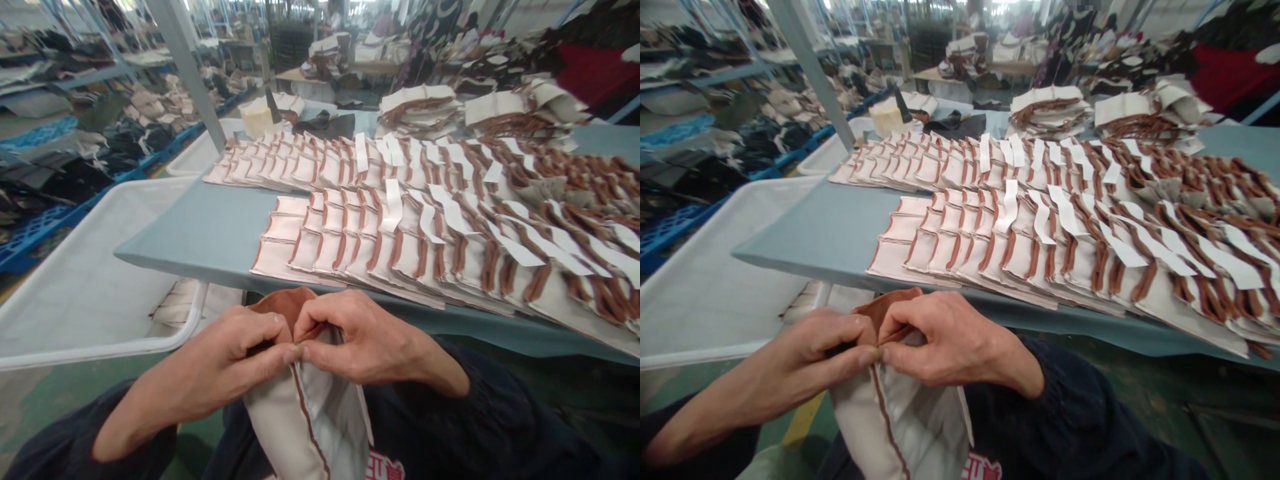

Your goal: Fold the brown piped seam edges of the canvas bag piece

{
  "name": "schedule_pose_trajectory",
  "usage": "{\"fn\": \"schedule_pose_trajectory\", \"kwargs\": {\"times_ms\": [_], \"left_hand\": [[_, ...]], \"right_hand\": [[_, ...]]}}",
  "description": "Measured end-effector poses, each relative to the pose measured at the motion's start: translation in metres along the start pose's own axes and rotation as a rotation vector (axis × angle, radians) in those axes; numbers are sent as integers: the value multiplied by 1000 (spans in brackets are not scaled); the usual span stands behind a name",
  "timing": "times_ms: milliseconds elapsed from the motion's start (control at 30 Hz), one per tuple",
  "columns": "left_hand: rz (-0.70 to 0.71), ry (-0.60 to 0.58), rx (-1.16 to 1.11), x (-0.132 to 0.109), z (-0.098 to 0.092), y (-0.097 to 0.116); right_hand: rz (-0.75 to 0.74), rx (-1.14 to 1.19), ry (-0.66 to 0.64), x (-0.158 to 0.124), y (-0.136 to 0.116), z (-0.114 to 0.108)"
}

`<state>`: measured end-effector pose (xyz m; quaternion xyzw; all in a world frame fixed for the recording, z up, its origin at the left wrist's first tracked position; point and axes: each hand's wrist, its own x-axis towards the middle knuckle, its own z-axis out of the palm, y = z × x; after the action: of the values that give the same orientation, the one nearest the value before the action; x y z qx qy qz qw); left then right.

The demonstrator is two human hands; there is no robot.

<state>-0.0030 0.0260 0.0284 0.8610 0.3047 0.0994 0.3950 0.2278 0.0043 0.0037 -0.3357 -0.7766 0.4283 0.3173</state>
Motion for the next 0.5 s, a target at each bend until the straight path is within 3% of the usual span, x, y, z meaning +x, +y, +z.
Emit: {"fn": "schedule_pose_trajectory", "kwargs": {"times_ms": [200,500], "left_hand": [[178,157,471,-9,11,-15],[63,261,238,-13,10,-21]], "right_hand": [[6,-86,21,1,10,-1],[245,-127,-94,9,14,-34]]}}
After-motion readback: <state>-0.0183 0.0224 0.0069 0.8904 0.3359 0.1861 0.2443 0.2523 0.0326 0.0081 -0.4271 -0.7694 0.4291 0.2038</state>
